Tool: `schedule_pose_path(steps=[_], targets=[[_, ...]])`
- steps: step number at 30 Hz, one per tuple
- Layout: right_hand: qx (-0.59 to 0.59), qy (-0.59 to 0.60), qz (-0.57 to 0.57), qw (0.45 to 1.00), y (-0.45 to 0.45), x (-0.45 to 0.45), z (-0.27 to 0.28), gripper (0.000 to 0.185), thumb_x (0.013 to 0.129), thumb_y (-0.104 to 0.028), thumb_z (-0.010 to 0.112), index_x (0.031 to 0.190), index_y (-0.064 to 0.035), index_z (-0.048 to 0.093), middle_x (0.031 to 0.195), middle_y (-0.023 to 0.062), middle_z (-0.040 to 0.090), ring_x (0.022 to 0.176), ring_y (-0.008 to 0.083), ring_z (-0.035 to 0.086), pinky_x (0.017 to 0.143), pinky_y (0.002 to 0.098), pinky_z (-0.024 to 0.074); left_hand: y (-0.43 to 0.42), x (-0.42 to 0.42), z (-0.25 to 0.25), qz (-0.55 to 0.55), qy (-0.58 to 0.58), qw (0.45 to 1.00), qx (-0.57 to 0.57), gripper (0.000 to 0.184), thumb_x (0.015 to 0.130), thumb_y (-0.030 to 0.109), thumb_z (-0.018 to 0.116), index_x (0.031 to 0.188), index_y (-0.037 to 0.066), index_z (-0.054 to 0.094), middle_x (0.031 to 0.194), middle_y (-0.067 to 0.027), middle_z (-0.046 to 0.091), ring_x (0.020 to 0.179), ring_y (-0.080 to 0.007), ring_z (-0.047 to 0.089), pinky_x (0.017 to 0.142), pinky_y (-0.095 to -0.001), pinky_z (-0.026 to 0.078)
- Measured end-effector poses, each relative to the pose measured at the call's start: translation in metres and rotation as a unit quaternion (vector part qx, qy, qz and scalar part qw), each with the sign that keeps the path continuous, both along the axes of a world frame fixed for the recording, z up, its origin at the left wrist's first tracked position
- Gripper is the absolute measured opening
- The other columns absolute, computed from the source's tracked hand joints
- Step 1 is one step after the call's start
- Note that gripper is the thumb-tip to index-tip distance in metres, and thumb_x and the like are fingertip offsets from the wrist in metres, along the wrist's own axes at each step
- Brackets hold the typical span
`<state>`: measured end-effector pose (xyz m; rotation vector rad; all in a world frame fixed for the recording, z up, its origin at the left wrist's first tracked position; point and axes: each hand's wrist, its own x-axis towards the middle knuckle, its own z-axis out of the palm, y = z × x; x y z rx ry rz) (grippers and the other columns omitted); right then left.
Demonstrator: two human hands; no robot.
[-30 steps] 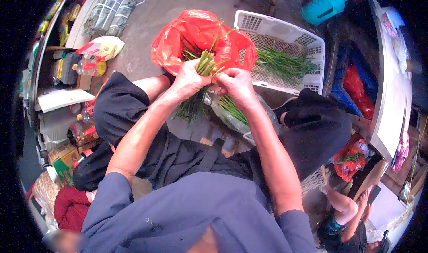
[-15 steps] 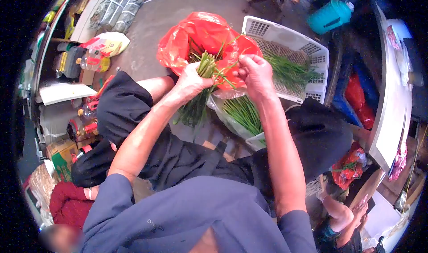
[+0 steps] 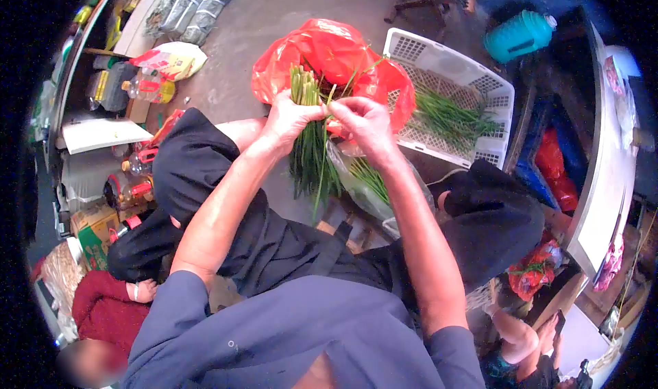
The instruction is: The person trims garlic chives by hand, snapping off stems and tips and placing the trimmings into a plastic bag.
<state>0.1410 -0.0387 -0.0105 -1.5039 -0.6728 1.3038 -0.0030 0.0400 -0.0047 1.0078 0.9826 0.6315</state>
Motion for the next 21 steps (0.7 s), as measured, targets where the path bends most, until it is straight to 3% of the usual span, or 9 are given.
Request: schedule_pose_path(steps=[3, 8, 12, 15, 17, 19, 21], targets=[[0.028, 0.001, -0.007, 1.000, -0.003, -0.006, -0.013, 0.022, 0.087, -0.022, 0.068, 0.092, -0.0005, 0.066, 0.074, 0.0004, 0.063, 0.062, 0.0065, 0.057, 0.054, 0.0214, 0.0446, 0.000, 0.001, 0.001, 0.002, 0.000, 1.000, -0.002, 0.017, 0.072, -0.004, 0.070, 0.085, 0.001, 0.060, 0.078, -0.0058, 0.063, 0.067, -0.0154, 0.062, 0.061, -0.0286, 0.053], [0.028, 0.029, -0.013, 0.999, -0.011, -0.002, -0.015, 0.018, 0.088, -0.018, 0.067, 0.090, -0.0008, 0.066, 0.072, 0.0008, 0.063, 0.059, 0.0064, 0.056, 0.053, 0.0223, 0.0446, 0.001, 0.001, 0.002, 0.043, -0.051, 0.990, -0.126, 0.015, 0.074, -0.007, 0.065, 0.086, -0.002, 0.058, 0.078, -0.0102, 0.062, 0.065, -0.0207, 0.064, 0.058, -0.0321, 0.057], [0.012, 0.090, -0.027, 0.995, -0.024, 0.005, 0.000, 0.016, 0.088, -0.018, 0.067, 0.089, -0.0026, 0.065, 0.069, 0.0004, 0.062, 0.056, 0.0065, 0.055, 0.053, 0.0218, 0.0448, 0.010, -0.001, -0.019, 0.130, -0.024, 0.987, -0.088, 0.020, 0.073, -0.009, 0.064, 0.090, -0.001, 0.059, 0.078, -0.0087, 0.063, 0.065, -0.0216, 0.065, 0.057, -0.0342, 0.057], [0.043, 0.157, -0.119, 0.980, -0.022, 0.022, 0.004, 0.012, 0.089, -0.013, 0.064, 0.093, -0.0015, 0.063, 0.074, 0.0018, 0.061, 0.057, 0.0069, 0.053, 0.056, 0.0230, 0.0484, 0.013, -0.002, -0.016, 0.128, -0.026, 0.988, -0.082, 0.021, 0.073, -0.010, 0.064, 0.091, -0.001, 0.059, 0.078, -0.0078, 0.063, 0.064, -0.0210, 0.065, 0.056, -0.0336, 0.056], [0.059, 0.153, -0.141, 0.976, -0.007, 0.030, 0.003, 0.013, 0.090, -0.012, 0.063, 0.096, -0.0015, 0.062, 0.078, 0.0022, 0.061, 0.057, 0.0066, 0.052, 0.057, 0.0230, 0.0484, 0.010, 0.000, -0.015, 0.145, -0.009, 0.988, -0.053, 0.022, 0.072, -0.009, 0.066, 0.091, -0.001, 0.059, 0.077, -0.0076, 0.063, 0.064, -0.0204, 0.064, 0.055, -0.0328, 0.055], [0.069, 0.122, -0.216, 0.966, 0.012, 0.031, 0.002, 0.013, 0.090, -0.013, 0.063, 0.096, -0.0014, 0.062, 0.080, 0.0031, 0.063, 0.059, 0.0066, 0.054, 0.058, 0.0226, 0.0491, 0.009, -0.002, -0.018, 0.094, -0.009, 0.995, -0.014, 0.022, 0.072, -0.008, 0.067, 0.091, 0.000, 0.059, 0.077, -0.0077, 0.063, 0.063, -0.0199, 0.064, 0.055, -0.0327, 0.055], [0.111, 0.110, -0.241, 0.958, 0.030, 0.034, -0.006, 0.019, 0.088, -0.015, 0.066, 0.097, 0.0011, 0.063, 0.076, 0.0041, 0.064, 0.059, 0.0082, 0.056, 0.059, 0.0229, 0.0487, 0.009, -0.002, -0.019, 0.083, 0.000, 0.996, -0.029, 0.024, 0.071, -0.008, 0.068, 0.092, 0.000, 0.059, 0.077, -0.0083, 0.062, 0.063, -0.0198, 0.064, 0.055, -0.0326, 0.055]])
